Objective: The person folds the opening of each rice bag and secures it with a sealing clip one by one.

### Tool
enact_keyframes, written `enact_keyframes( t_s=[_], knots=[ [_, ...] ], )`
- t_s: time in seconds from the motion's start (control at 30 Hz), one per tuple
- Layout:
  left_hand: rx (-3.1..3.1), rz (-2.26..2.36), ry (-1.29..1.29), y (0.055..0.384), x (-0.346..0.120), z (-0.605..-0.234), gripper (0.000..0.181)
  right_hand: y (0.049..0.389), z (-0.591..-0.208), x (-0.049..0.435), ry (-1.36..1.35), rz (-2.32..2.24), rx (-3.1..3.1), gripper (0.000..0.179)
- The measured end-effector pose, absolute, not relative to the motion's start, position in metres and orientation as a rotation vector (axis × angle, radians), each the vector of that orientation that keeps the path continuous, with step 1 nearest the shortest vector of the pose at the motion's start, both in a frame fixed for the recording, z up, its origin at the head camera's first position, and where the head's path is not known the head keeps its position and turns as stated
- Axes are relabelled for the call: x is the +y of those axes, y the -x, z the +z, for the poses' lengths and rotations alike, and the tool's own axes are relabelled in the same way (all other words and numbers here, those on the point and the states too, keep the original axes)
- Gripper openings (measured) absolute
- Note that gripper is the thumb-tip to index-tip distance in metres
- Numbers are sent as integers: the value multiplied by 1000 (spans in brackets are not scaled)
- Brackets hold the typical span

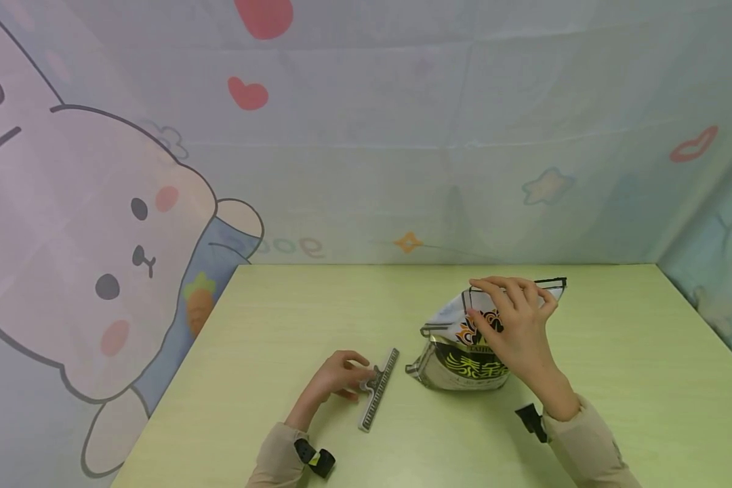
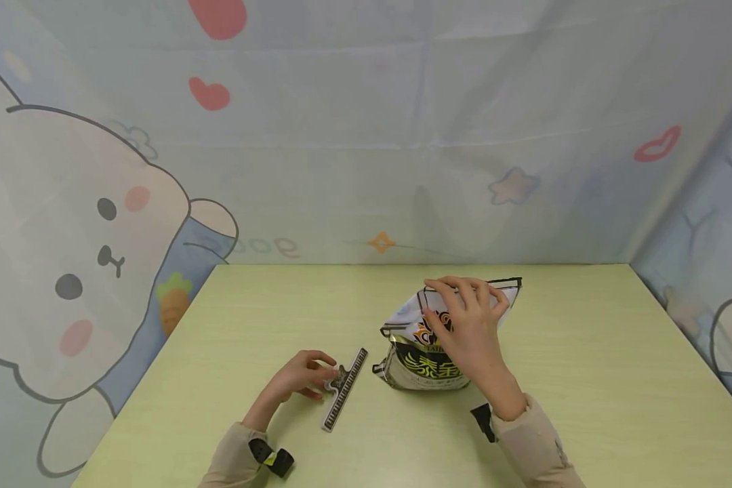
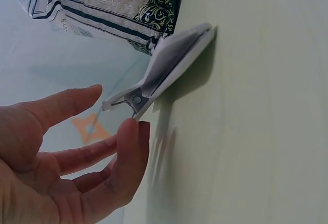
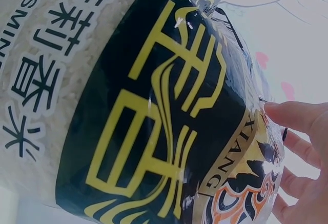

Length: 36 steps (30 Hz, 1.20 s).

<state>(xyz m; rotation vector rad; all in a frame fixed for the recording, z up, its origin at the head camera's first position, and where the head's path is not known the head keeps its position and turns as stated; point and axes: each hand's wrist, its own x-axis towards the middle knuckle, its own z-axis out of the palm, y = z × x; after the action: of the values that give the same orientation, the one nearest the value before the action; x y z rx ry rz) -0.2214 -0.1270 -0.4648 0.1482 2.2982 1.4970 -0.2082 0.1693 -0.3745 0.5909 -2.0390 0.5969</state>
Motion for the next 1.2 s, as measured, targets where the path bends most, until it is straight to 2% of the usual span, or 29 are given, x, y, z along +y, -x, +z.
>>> enact_keyframes(
  t_s=[0.9,1.2],
  knots=[
    [2398,1421,-154,219,-119,-464,31,208,-376,169,-588,611,-2033,44],
    [2416,1444,-165,220,-120,-461,30,207,-375,169,-600,629,-2024,37]
  ],
)
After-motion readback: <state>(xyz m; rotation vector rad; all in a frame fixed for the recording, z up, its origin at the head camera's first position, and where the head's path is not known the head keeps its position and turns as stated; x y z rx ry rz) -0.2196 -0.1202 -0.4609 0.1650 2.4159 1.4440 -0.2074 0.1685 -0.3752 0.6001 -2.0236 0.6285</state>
